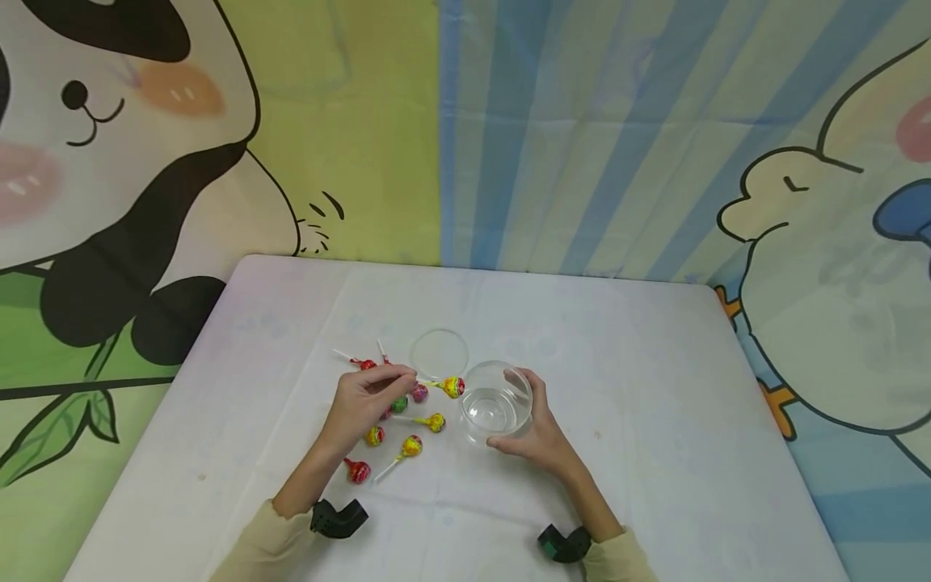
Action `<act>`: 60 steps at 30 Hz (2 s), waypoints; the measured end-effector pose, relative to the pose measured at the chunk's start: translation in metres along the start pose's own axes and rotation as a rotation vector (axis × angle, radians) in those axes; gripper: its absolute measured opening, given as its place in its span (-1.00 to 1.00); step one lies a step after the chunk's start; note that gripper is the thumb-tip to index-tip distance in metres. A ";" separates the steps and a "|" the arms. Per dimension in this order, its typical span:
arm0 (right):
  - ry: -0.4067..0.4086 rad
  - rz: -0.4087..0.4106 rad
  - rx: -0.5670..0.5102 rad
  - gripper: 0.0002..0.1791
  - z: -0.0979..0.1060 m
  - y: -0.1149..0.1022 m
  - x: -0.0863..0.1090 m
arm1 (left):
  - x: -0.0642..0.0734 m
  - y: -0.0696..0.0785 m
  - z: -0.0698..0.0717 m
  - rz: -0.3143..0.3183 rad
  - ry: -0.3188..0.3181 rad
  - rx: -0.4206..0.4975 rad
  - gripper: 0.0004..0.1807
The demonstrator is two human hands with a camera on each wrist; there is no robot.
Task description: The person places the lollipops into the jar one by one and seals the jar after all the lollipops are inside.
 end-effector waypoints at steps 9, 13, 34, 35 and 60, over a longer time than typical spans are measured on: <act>0.000 -0.024 0.000 0.20 0.001 0.000 0.000 | -0.010 0.015 -0.024 0.013 -0.021 -0.001 -0.75; -0.007 -0.022 -0.008 0.19 0.001 -0.001 0.000 | -0.013 0.031 -0.042 -0.083 -0.082 -0.088 -0.78; -0.054 0.001 -0.035 0.16 0.001 0.001 0.000 | -0.004 0.034 -0.109 -0.028 -0.407 -0.221 -0.82; -0.055 0.003 -0.033 0.17 0.001 0.002 0.000 | -0.003 0.034 -0.110 -0.030 -0.426 -0.227 -0.82; -0.042 0.015 -0.020 0.19 0.001 0.000 0.001 | -0.007 0.030 -0.091 -0.008 -0.570 -0.102 -0.83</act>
Point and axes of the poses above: each hand's wrist, its own x-axis away from the middle knuckle, its own z-axis out of the back of the hand, y = z × x, the point moved 6 cm from there along -x, towards the middle knuckle, and after that the axes turned 4 degrees about y, right-handed, at the moved point
